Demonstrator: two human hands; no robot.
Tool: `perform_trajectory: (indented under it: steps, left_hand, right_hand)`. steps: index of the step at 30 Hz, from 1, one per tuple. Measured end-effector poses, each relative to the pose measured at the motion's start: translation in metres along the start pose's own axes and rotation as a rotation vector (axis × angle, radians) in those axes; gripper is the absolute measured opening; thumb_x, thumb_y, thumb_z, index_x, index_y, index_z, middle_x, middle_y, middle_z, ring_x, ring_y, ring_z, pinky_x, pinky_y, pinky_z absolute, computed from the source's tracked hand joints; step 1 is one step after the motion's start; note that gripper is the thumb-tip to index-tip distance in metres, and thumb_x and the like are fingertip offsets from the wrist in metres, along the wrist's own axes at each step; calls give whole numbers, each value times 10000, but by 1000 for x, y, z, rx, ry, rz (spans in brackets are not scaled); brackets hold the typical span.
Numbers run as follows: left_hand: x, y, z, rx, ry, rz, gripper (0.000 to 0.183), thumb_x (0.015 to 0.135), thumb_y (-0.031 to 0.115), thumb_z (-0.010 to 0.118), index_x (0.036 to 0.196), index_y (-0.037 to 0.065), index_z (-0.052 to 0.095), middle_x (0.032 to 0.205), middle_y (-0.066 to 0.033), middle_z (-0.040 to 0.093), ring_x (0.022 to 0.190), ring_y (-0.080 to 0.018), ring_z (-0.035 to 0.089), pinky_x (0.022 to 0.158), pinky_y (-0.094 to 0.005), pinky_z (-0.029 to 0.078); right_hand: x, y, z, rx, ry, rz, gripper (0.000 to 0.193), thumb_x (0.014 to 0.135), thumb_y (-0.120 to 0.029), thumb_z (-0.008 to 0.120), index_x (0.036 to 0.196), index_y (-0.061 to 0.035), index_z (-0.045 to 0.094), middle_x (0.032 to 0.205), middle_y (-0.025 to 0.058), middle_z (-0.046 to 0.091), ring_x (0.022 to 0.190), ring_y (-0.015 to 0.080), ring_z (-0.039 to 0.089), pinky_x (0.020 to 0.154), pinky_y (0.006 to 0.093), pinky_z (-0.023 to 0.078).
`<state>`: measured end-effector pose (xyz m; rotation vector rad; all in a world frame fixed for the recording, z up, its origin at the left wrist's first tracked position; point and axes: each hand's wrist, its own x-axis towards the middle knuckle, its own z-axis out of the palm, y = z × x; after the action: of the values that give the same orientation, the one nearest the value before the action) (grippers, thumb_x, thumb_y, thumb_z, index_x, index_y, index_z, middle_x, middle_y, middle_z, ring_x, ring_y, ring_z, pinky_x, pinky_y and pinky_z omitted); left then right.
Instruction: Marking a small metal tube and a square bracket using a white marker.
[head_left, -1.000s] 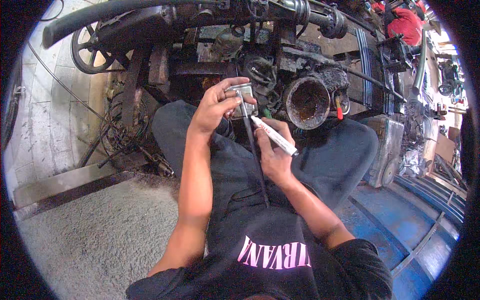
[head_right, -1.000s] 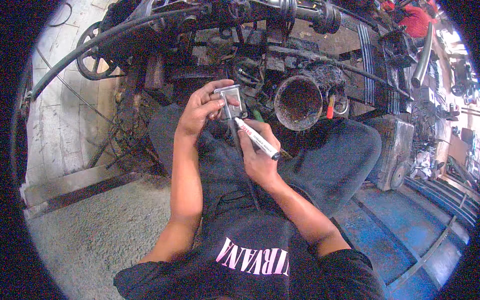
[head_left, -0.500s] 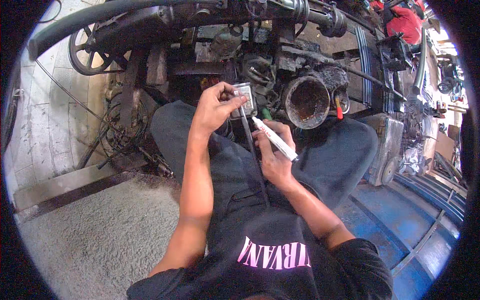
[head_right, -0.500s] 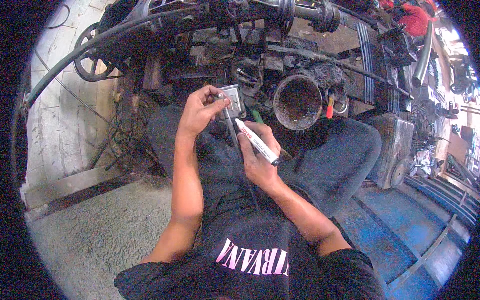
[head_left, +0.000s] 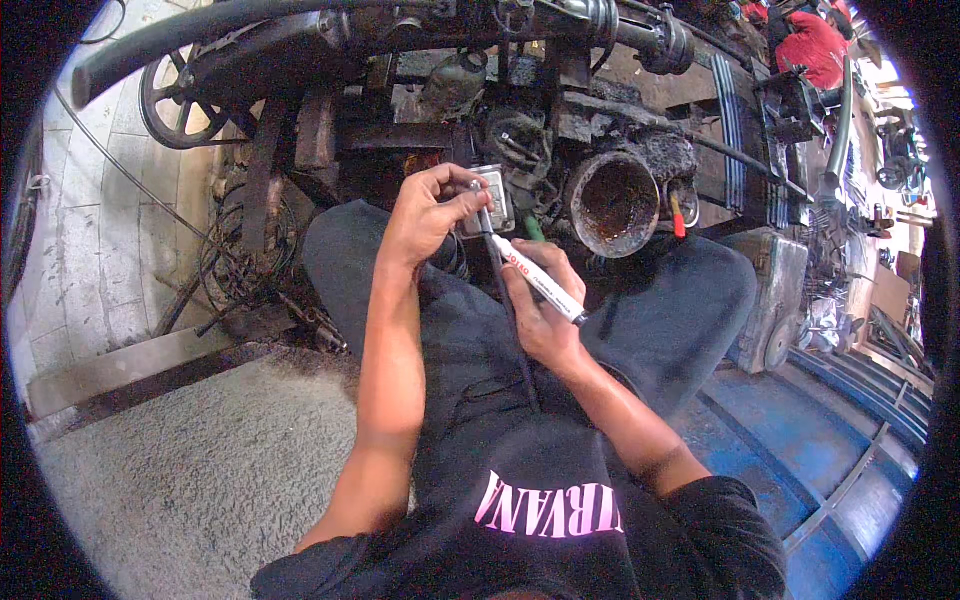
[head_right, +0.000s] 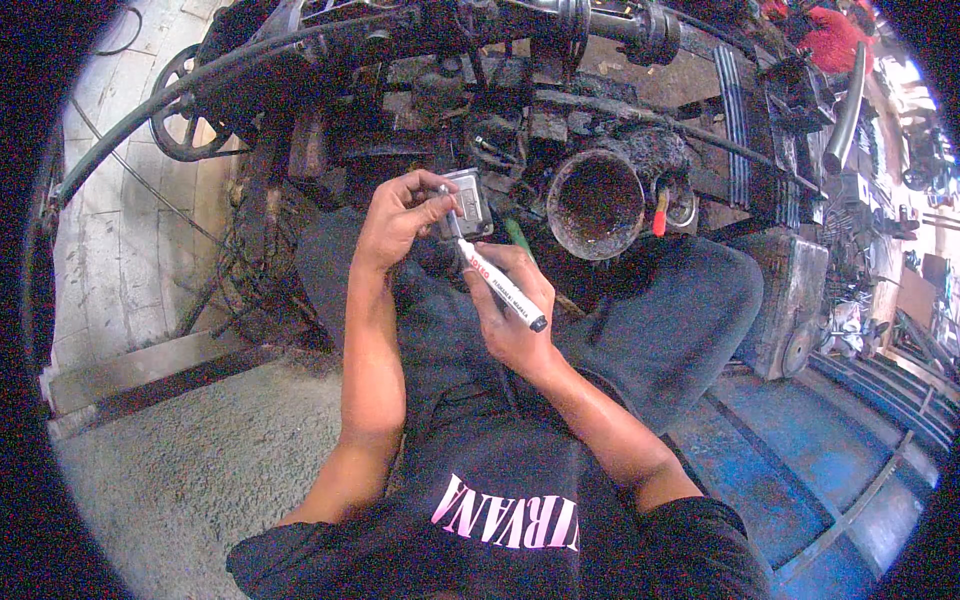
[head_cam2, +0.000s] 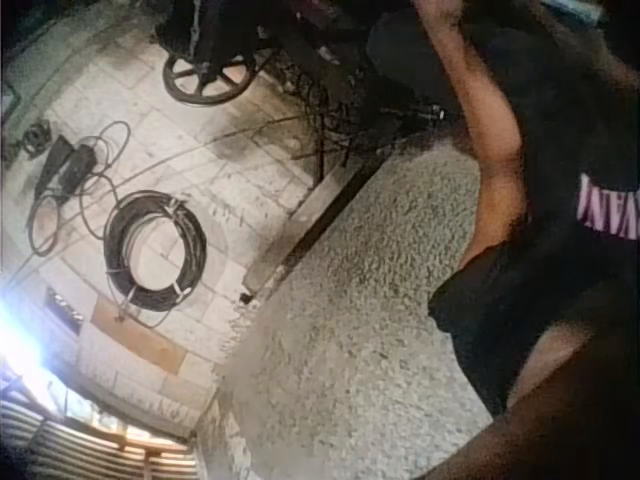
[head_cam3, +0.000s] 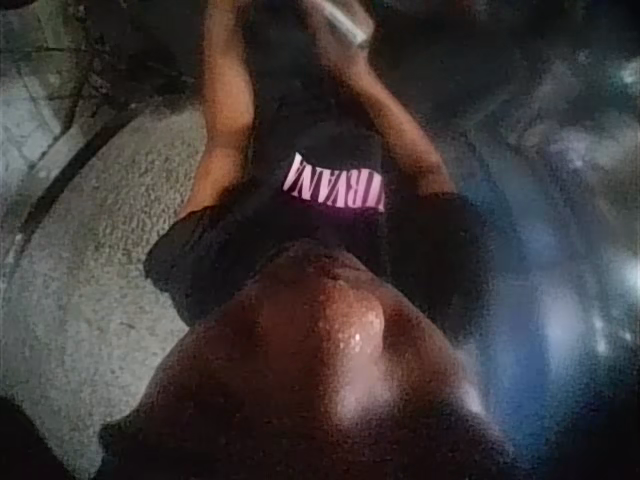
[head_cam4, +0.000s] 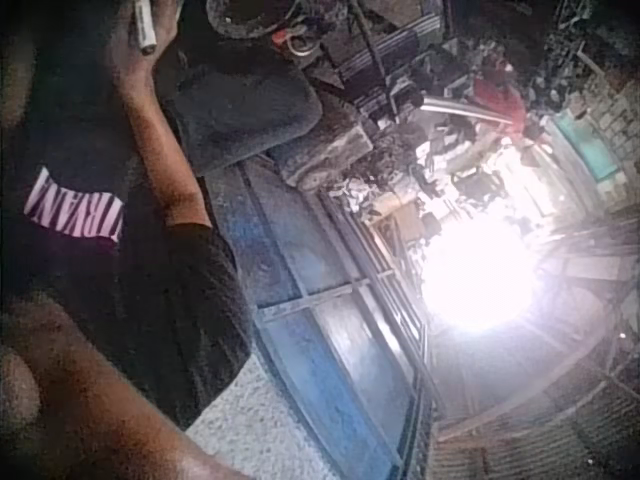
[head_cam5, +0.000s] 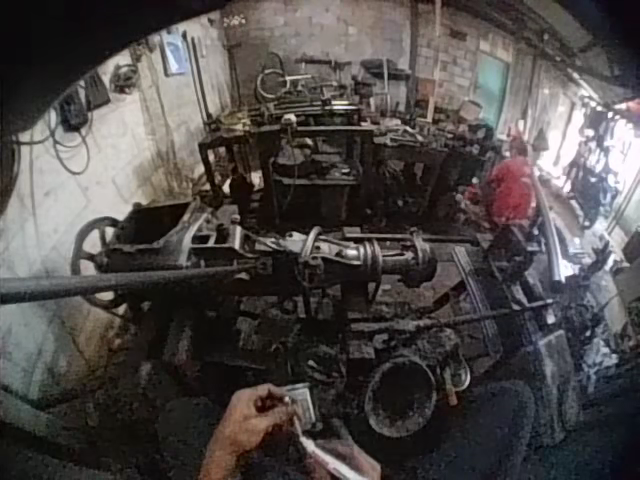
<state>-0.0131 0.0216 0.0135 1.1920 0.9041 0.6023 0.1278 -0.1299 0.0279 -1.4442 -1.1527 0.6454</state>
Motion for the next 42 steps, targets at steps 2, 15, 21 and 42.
perform_trajectory:
  steps: [2, 15, 21, 42]
  left_hand:
    - [0, 0, -1, 10, -1, -2, 178, 914, 84, 758, 1037, -30, 696, 912, -74, 733, 805, -108, 681, 723, -255, 538]
    - [0, -5, -2, -43, -60, 22, 264, 938, 196, 736, 1141, 33, 699, 925, -55, 762, 629, -12, 517, 528, -196, 346]
    - [-1, -1, -3, -123, -86, -18, 240, 945, 134, 734, 1139, -3, 704, 961, -84, 767, 755, -64, 656, 598, -197, 440]
    - [-1, -5, -8, -166, -138, -5, 249, 961, 131, 702, 1176, 4, 701, 978, -83, 773, 694, -27, 611, 566, -175, 406]
  right_hand:
    - [0, 0, 0, -10, 0, -3, 224, 885, -7, 740, 1094, 27, 667, 1020, 180, 713, 889, 281, 719, 794, 353, 557]
    - [-6, 8, 3, 162, 83, 264, 182, 938, -34, 694, 1106, 22, 655, 984, 141, 709, 868, 182, 696, 779, 317, 550]
    - [-1, -6, -1, 21, -1, 101, 213, 914, -25, 714, 1114, 20, 658, 1014, 159, 706, 876, 225, 707, 790, 333, 550]
    - [-2, -5, -2, 10, -70, 21, 219, 923, -26, 701, 1131, 18, 649, 1033, 157, 712, 912, 238, 711, 823, 332, 561]
